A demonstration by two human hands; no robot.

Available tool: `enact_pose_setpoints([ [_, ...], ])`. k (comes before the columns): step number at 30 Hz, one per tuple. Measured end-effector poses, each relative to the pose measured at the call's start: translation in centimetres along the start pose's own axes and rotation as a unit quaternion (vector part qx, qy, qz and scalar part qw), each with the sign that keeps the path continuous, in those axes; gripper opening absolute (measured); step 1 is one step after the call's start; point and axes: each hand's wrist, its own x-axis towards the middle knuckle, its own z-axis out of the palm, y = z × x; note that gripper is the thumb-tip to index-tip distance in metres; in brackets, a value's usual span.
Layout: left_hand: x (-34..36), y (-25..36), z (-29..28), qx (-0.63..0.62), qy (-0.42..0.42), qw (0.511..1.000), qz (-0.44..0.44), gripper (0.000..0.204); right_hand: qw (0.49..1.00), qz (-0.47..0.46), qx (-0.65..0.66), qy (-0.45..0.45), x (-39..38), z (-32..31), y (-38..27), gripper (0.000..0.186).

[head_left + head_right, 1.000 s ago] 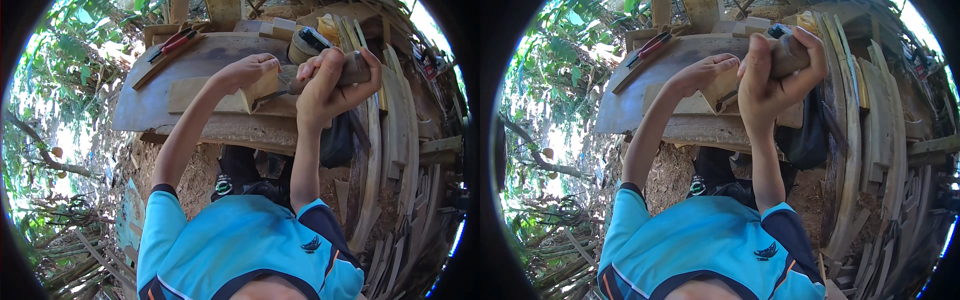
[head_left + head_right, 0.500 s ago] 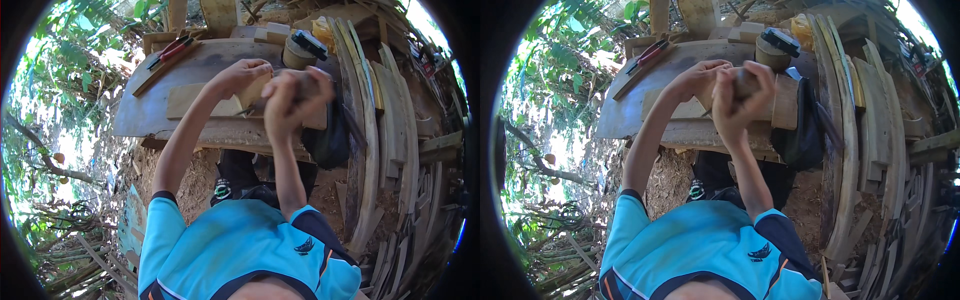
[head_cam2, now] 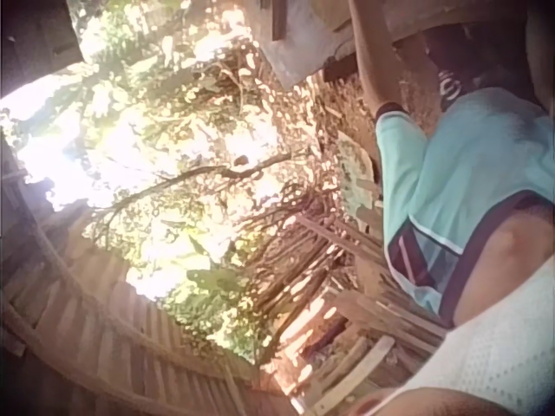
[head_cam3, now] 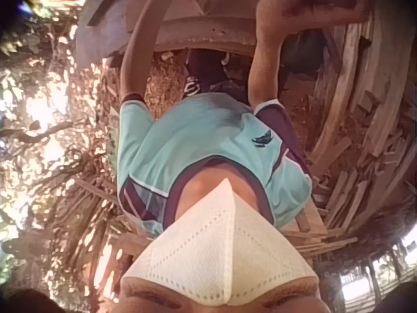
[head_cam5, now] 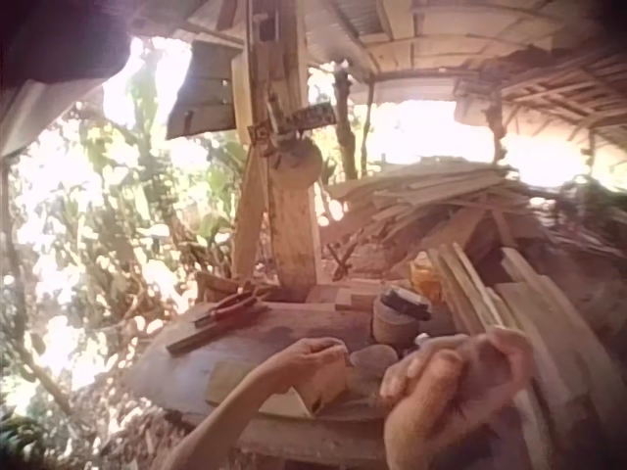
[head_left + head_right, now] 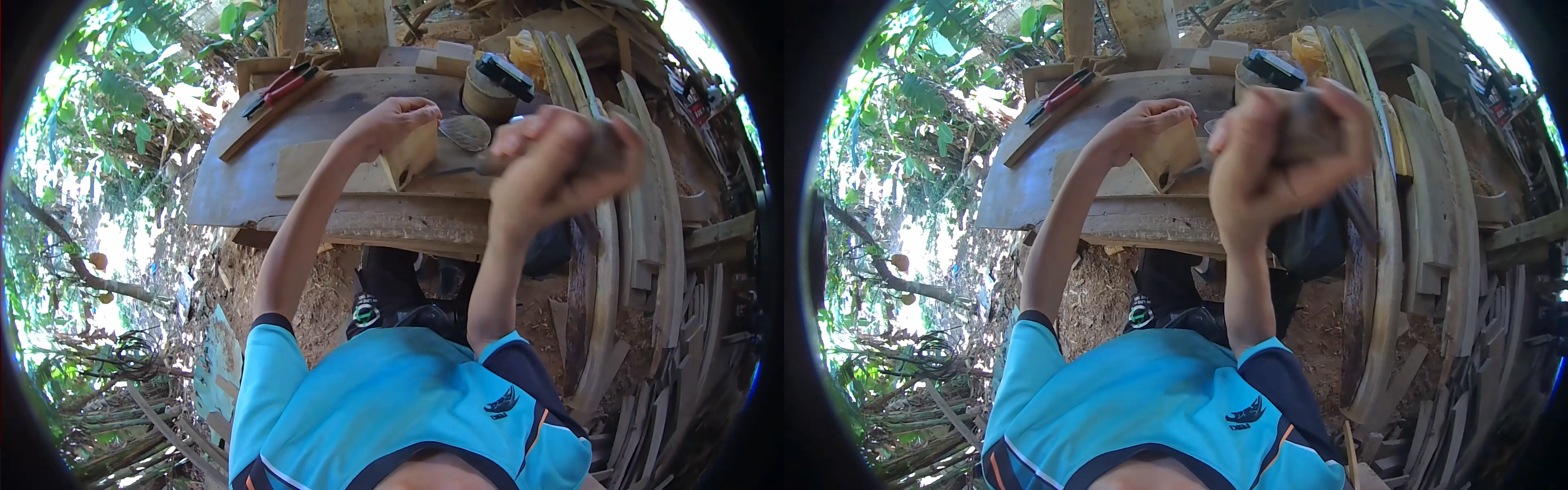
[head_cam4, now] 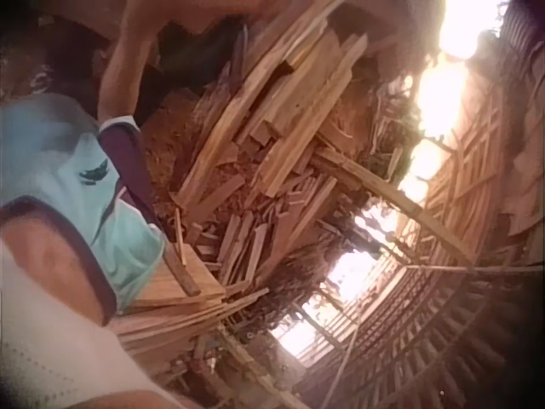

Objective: The person smooths a small wooden block with sandpaper, measures it with a ruler, and then uses a chisel and mallet to carve a groove into the wood. The person repeatedly strikes the chisel to deepen the groove.

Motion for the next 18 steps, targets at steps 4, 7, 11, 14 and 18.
enact_pose_setpoints([
  [4,0.2,0.3,-0.3,-0.036,-0.018,0.999,-0.032,0.027,0.997,0.007,0.077,0.027,-1.5,0.6,1.4,0.036],
  [7,-0.1,1.5,0.1,-0.085,-0.021,0.996,-0.034,0.026,0.999,0.007,0.038,-0.03,-4.2,0.4,5.7,0.037],
  [11,-0.5,0.2,-0.6,-0.059,0.021,0.998,-0.014,0.026,0.997,0.003,0.071,-0.004,-2.6,0.8,2.4,0.036],
  [14,-0.1,0.2,-0.3,-0.06,0.018,0.998,-0.014,0.027,0.997,0.0,0.07,0.007,-0.6,0.8,0.1,0.035],
  [18,-0.4,0.3,-1.1,-0.09,-0.001,0.995,-0.047,0.025,0.997,-0.014,-0.039,-0.062,-4.3,0.9,5.3,0.037],
])
